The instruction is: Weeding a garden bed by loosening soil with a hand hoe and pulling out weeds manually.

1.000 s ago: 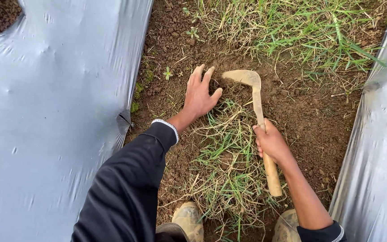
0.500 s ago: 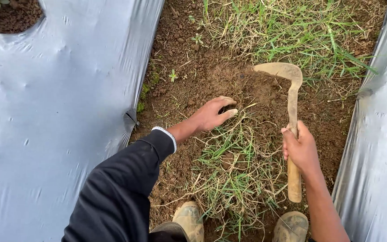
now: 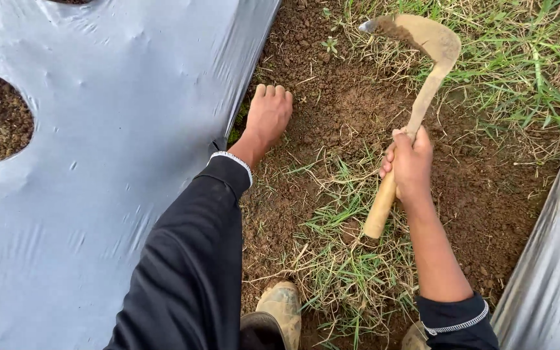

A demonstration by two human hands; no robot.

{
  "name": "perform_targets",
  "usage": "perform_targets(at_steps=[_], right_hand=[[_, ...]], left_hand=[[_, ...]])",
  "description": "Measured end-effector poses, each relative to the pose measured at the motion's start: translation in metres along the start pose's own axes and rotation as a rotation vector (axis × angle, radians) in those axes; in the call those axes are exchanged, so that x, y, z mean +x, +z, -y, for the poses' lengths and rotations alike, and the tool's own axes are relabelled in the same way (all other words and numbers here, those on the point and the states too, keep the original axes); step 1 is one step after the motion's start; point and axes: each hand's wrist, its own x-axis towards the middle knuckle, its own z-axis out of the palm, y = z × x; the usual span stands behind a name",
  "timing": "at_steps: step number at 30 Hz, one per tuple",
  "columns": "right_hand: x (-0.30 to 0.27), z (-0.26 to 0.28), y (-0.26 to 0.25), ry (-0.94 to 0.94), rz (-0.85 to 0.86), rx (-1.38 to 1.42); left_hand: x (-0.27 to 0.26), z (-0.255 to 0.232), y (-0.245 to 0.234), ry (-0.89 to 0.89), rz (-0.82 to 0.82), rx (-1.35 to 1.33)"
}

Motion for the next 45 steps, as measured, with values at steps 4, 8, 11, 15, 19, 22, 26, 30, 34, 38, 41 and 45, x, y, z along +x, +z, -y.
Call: perform_targets(at_steps=[4, 8, 11, 15, 19, 22, 26, 30, 34, 38, 41, 45], right_hand=[[-0.006, -0.010, 0.026, 0.121, 0.157, -0.172], [-0.012, -0.012, 0.020, 0.199, 0.207, -0.281], [-0.003, -0.010, 0.025, 0.136, 0.099, -0.134], [0.003, -0.015, 0.043, 0.138, 0.103, -0.033], [-0.019, -0.032, 0.025, 0.323, 0.375, -0.349], [-0.033, -0.011, 0.016, 0.284, 0.337, -0.382], [-0.027, -0.009, 0.014, 0.159, 0.165, -0.205], [-0.030, -0.010, 0.014, 0.162, 0.152, -0.137], [-0.057, -0.032, -0.003, 0.263, 0.315, -0.340], [-0.064, -0.016, 0.005, 0.268, 0.266, -0.286], [-0.061, -0.024, 0.013, 0.249, 0.223, -0.234], [-0.068, -0.045, -0.005, 0.419, 0.392, -0.405]], left_hand=[[0.005, -0.011, 0.041, -0.131, -0.191, -0.005], [-0.006, -0.005, 0.032, -0.267, 0.012, -0.181], [-0.015, 0.001, 0.039, -0.260, 0.083, -0.314], [-0.019, 0.005, 0.010, -0.247, 0.070, -0.473], [-0.021, 0.005, -0.001, -0.250, 0.066, -0.493], [-0.026, 0.003, -0.003, -0.257, 0.059, -0.475], [-0.035, 0.001, -0.012, -0.127, 0.221, -0.506], [-0.043, 0.000, -0.051, 0.117, 0.345, -0.424], [-0.050, -0.022, -0.016, 0.190, 0.333, -0.272], [-0.041, -0.031, 0.031, 0.131, 0.215, -0.341], [-0.040, -0.023, 0.035, 0.070, 0.240, -0.451], [-0.041, -0.017, 0.008, 0.027, 0.328, -0.639]])
